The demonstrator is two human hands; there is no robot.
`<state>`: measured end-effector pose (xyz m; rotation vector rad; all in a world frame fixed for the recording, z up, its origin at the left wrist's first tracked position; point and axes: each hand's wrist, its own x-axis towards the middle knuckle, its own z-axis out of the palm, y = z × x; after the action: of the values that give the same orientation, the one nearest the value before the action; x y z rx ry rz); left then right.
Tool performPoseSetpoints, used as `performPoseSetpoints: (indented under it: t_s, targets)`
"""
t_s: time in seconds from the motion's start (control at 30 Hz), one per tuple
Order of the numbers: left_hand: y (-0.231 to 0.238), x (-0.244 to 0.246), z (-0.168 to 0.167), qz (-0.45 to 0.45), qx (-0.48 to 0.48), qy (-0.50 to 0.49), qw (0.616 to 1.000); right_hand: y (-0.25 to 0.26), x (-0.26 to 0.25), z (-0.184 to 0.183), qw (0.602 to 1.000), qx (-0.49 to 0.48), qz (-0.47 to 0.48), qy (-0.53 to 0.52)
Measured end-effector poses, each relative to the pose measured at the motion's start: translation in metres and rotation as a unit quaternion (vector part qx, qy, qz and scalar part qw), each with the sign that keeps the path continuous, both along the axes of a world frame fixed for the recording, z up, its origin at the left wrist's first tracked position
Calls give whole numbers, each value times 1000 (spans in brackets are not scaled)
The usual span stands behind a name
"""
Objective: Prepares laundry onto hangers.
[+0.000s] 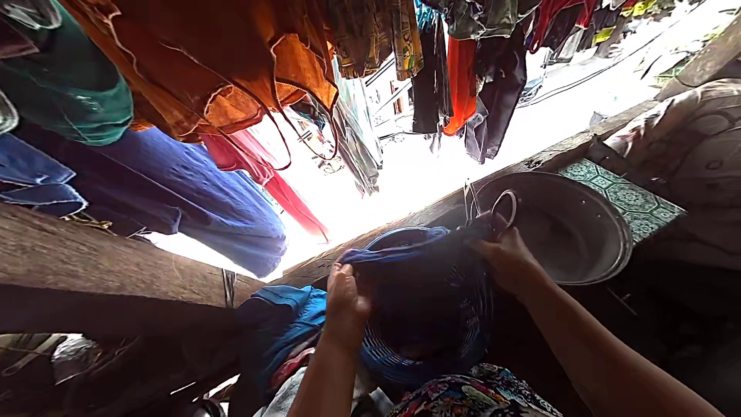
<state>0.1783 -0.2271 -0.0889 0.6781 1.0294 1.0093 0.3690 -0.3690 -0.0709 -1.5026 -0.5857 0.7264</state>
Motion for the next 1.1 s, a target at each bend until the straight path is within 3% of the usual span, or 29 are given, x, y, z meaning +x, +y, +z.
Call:
performPoseSetpoints:
  t_s: [0.1,0.2,0.23,0.33,0.4,0.53,0.63,0.77,0.9,0.97,1.0,1.1]
  targets:
    - [9,-4,9,-76,185,179,963,-27,21,-28,983,-96,156,-1]
    - [17,-5,1,-118,362,339,860,-51,37,-43,963,-145,226,-32]
    - [16,-3,0,-127,372,351,850,-58,42,-43,961,-155,221,-58]
    - [10,5,-7,-153,285,283,903,-80,61,-31,943,-165,209,-201]
    - [9,6,-12,-154,273,298,901,-96,69,-19,918,-168,220,-282]
    - [10,5,-7,-200,409,462,761,-118,65,-21,877,-248,187,-366]
    - [12,3,-8,-248,418,517,705,-123,63,-20,842,-248,136,-458]
    - [18,0,-8,-307,367,530,700,-123,83,-7,778,-172,36,-603]
    - [23,-5,-6,-359,248,468,768,-134,98,16,668,-113,25,-735]
    - [23,-4,-2,-350,218,446,794,-138,100,22,679,-88,44,-728]
    - [21,-3,1,-342,228,461,787,-139,101,21,700,-76,37,-709]
    - [12,6,18,-305,313,536,723,-140,86,22,844,-17,76,-530]
